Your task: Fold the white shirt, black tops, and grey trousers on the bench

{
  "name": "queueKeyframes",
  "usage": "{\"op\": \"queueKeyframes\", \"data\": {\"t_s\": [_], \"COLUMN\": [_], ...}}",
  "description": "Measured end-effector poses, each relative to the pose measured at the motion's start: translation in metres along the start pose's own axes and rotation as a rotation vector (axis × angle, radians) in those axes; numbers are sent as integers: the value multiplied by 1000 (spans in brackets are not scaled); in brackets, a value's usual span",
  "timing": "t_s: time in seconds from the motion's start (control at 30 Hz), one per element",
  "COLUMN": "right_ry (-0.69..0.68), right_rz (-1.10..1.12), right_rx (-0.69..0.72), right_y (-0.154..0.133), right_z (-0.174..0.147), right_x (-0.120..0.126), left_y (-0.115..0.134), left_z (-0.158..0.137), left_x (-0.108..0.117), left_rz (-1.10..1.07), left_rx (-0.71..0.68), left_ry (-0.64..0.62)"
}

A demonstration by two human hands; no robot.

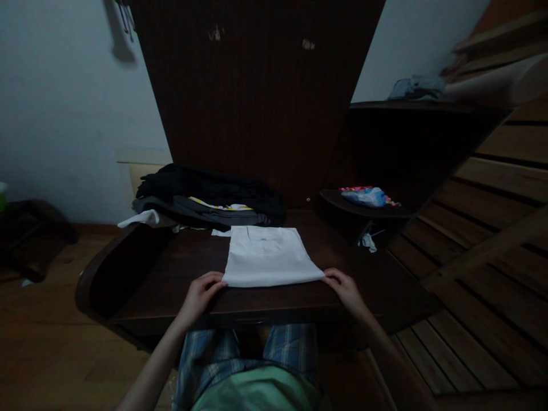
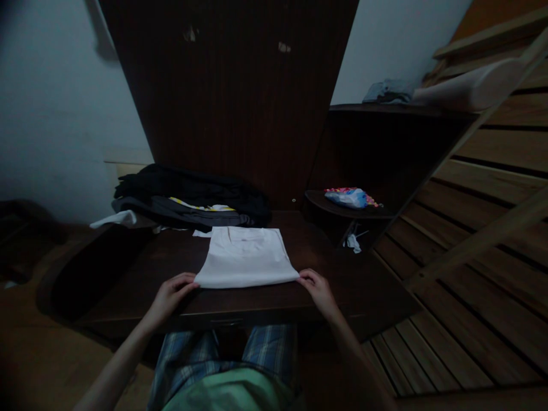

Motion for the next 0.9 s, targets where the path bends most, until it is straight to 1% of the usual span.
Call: {"op": "queueKeyframes", "data": {"t_s": [0.07, 0.1, 0.2, 0.3, 0.4, 0.57, 0.73, 0.77, 0.83, 0.9], "right_ry": [77, 106, 139, 91, 5, -95, -299, -319, -295, -222], "right_rz": [33, 48, 77, 49, -47, -140, -120, -103, -65, -33], "right_rx": [-25, -42, -77, -85, -40, 64, 31, 16, -30, -88], "right_y": [2, 4, 8, 9, 6, -4, -10, -11, -12, -8], "right_z": [-1, -2, -3, -2, -1, -5, -3, 0, 10, 20], "right_x": [7, 9, 11, 9, 7, 3, -9, -10, -9, -7], "left_y": [-3, -4, -6, -5, -1, 2, 3, 4, 7, 5], "left_z": [-1, -2, -3, -3, -5, -13, -9, -7, 1, 9], "left_x": [10, 13, 16, 13, 11, 11, 2, 2, 2, 0], "left_rz": [-8, -10, -14, 6, 77, 218, 226, 219, 200, 180], "left_rx": [2, 4, 10, 9, -16, -60, -45, -38, -9, 42], "left_ry": [119, 156, 190, 131, 57, 31, -95, -107, -115, -118]}}
Point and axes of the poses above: each hand's wrist, its own z-axis towards the middle knuckle, its own x-axis out of the back of the hand, y = z × x, the point moved 9 cm from there along z, towards the middle knuckle, and after that the axes turned 1 degree about z, right-handed, at the moved point
